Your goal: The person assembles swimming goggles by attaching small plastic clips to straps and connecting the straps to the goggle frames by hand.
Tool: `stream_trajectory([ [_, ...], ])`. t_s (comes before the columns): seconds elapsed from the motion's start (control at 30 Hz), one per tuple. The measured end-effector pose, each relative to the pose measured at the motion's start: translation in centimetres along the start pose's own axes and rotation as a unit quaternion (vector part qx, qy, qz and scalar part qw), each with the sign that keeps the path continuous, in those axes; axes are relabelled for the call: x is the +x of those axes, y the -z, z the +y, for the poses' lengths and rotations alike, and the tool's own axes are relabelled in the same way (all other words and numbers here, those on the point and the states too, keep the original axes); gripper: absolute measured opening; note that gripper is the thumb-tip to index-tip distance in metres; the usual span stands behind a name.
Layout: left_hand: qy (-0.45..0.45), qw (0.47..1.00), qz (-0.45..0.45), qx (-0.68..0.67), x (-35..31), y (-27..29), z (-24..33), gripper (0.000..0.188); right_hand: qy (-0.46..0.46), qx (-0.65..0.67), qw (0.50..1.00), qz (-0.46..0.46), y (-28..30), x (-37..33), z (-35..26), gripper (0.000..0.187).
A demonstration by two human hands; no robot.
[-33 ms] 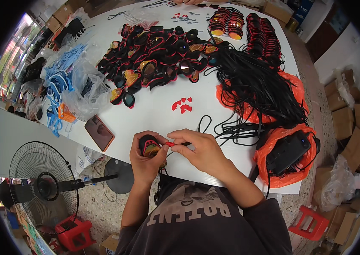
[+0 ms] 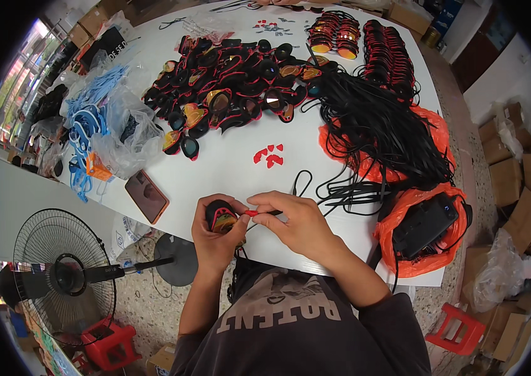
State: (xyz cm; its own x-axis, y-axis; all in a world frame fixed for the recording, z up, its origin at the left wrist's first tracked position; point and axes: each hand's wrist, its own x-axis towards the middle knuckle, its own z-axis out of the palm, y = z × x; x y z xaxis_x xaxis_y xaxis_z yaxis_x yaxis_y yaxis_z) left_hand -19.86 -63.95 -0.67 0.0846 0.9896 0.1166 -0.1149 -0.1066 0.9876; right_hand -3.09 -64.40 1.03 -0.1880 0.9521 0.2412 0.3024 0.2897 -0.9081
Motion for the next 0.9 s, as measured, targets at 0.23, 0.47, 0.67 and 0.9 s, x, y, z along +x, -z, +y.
stream_trajectory([
  [0.23, -0.015, 0.999, 0.018, 0.041, -0.14, -0.22, 0.49, 0.030, 0.004, -0.003, 1.000, -0.003, 0.05, -0.17, -0.03, 0.026],
  [0.47, 0.012, 1.000, 0.019, -0.005, 0.01, 0.01, 0.20, 0.029, 0.005, -0.026, 1.000, -0.013, 0.32, -0.12, -0.07, 0.019],
  [0.67, 0.025, 0.999, 0.009, -0.019, 0.07, -0.07, 0.14, 0.030, -0.011, -0.064, 0.998, -0.018, 0.31, -0.22, -0.24, 0.010],
  [0.9, -0.009, 1.000, 0.000, 0.002, 0.15, -0.17, -0.18, 0.028, -0.010, -0.074, 0.997, 0.000, 0.01, -0.39, -0.21, 0.009],
])
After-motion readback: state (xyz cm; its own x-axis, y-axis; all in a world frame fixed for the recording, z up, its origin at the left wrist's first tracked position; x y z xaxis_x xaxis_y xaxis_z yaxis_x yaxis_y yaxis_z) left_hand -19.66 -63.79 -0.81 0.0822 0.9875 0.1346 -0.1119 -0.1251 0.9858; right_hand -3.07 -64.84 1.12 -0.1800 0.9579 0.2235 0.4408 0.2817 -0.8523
